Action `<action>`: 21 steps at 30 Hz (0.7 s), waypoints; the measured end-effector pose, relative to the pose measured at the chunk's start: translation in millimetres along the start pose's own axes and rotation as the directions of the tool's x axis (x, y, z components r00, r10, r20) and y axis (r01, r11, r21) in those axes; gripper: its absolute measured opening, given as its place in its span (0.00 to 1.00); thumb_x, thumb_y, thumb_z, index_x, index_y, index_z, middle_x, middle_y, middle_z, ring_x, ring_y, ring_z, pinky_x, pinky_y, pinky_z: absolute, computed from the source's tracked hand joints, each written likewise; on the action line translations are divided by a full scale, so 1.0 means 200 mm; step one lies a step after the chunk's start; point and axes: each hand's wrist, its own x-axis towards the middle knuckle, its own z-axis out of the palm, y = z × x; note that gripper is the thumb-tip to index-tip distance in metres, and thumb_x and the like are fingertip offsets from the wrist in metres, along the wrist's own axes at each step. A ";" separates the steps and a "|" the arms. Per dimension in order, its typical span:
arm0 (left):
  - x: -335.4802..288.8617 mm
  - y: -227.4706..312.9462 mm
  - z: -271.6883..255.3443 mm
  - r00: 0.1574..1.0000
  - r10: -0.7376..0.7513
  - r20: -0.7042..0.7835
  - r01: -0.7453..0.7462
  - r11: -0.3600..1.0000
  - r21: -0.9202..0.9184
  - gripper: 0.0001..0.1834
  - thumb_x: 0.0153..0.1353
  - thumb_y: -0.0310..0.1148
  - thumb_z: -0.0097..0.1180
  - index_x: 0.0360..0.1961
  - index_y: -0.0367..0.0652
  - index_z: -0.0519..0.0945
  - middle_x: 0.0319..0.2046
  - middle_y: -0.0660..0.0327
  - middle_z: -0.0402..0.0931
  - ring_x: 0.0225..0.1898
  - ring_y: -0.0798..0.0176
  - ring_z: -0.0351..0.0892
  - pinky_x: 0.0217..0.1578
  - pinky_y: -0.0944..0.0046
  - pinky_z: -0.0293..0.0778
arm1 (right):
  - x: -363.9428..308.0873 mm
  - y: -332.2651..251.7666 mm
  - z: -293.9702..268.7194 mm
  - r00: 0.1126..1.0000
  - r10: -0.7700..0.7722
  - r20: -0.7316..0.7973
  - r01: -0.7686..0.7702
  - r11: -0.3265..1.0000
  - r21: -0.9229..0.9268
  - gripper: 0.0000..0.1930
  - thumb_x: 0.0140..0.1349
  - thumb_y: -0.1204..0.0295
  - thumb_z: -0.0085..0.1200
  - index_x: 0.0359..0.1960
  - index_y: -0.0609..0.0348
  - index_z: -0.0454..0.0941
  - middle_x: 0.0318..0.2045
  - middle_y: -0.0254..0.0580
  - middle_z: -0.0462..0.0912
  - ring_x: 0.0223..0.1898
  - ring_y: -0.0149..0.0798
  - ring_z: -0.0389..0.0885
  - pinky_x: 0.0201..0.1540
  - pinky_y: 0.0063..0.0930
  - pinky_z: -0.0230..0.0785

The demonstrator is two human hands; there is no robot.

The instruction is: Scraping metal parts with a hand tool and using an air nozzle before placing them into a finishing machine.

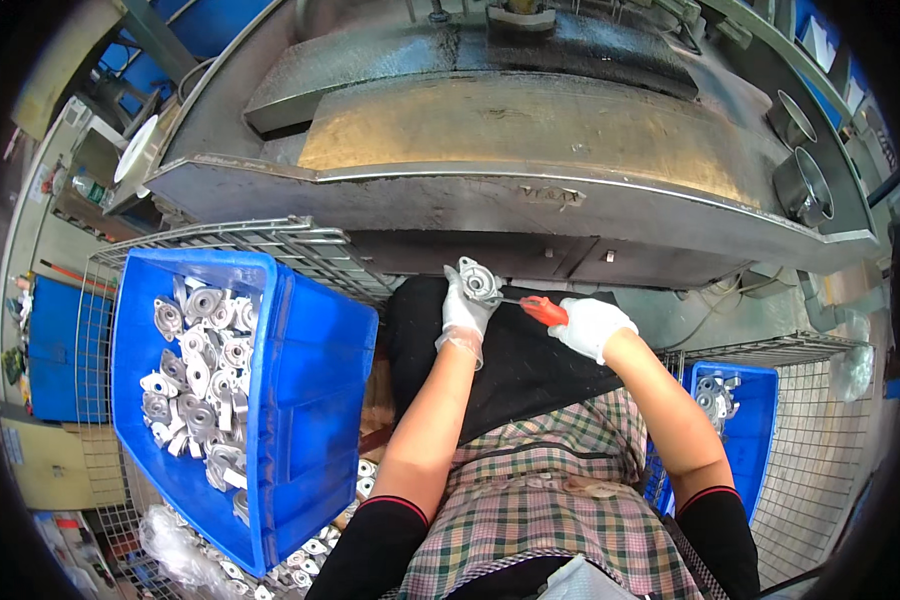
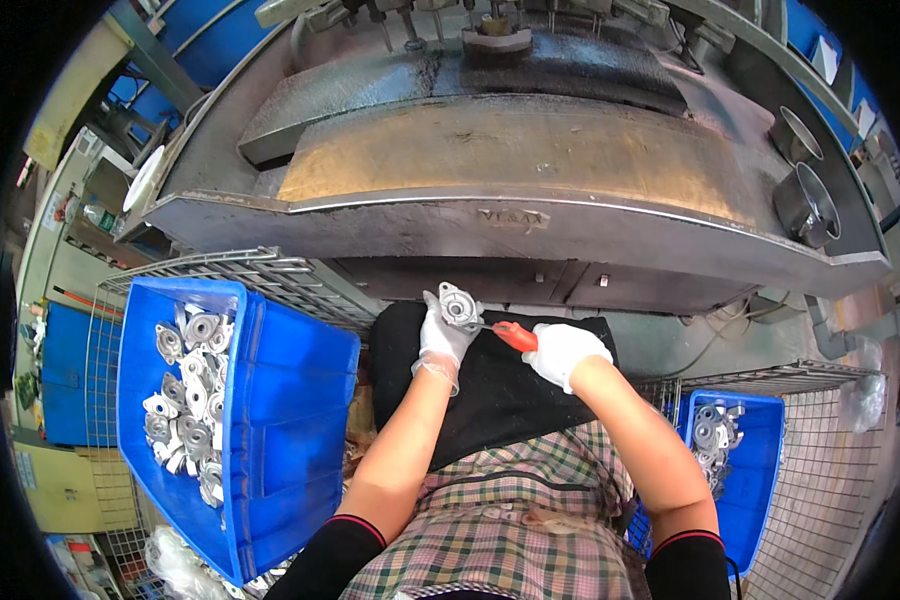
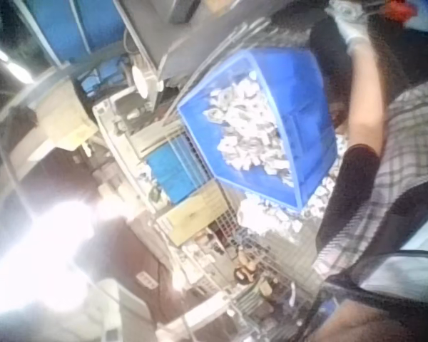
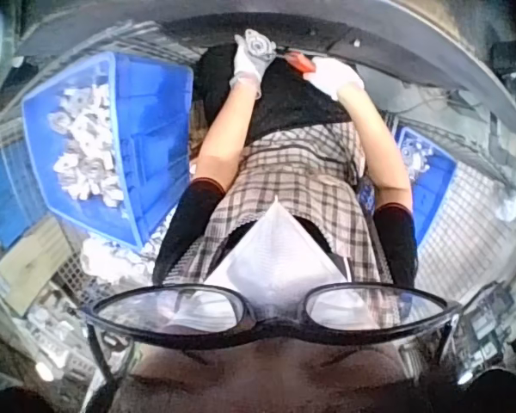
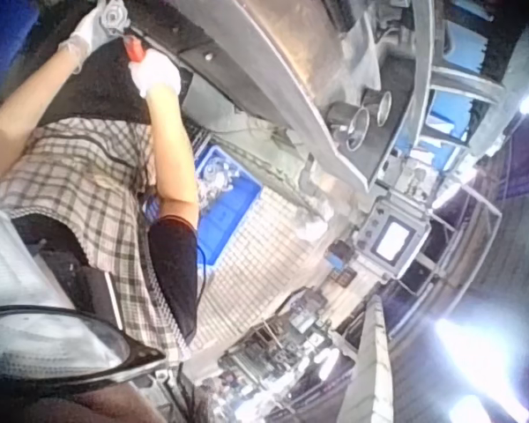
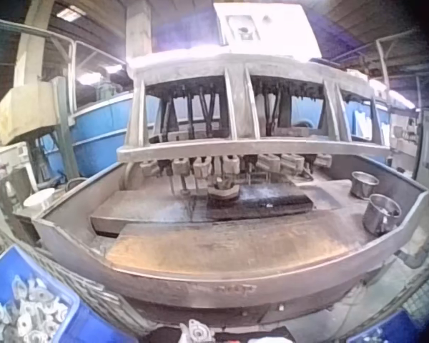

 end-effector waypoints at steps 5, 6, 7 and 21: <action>0.14 -0.20 0.14 0.613 0.419 -0.670 0.061 0.820 0.569 0.35 0.63 0.67 0.39 0.60 0.56 0.71 0.61 0.61 0.68 0.63 0.47 0.60 0.64 0.46 0.52 | -0.01 0.09 0.04 0.998 0.055 -0.013 -0.054 0.998 0.022 0.18 0.61 0.54 0.52 0.44 0.55 0.76 0.39 0.48 0.83 0.41 0.51 0.82 0.46 0.42 0.73; 0.13 -0.18 0.13 0.613 0.425 -0.666 0.055 0.818 0.573 0.35 0.63 0.67 0.39 0.60 0.56 0.71 0.61 0.61 0.68 0.63 0.47 0.60 0.64 0.46 0.52 | 0.00 0.08 0.04 0.999 0.049 -0.017 -0.048 0.999 0.016 0.18 0.62 0.54 0.52 0.44 0.55 0.76 0.39 0.48 0.83 0.42 0.51 0.82 0.46 0.43 0.73; 0.12 -0.16 0.11 0.634 0.427 -0.645 0.044 0.812 0.581 0.35 0.63 0.67 0.39 0.60 0.55 0.71 0.61 0.61 0.68 0.63 0.46 0.60 0.64 0.46 0.52 | 0.00 0.07 0.04 0.999 0.043 -0.018 -0.042 0.999 0.014 0.18 0.62 0.54 0.52 0.44 0.55 0.76 0.39 0.48 0.83 0.42 0.51 0.82 0.46 0.43 0.73; 0.18 -0.24 0.18 0.566 0.423 -0.707 0.024 0.850 0.527 0.32 0.65 0.64 0.36 0.61 0.58 0.69 0.62 0.65 0.66 0.64 0.49 0.60 0.64 0.44 0.53 | 0.03 0.17 0.05 0.996 0.077 -0.041 -0.077 0.997 0.019 0.20 0.61 0.54 0.53 0.46 0.55 0.76 0.41 0.49 0.83 0.44 0.52 0.81 0.48 0.43 0.72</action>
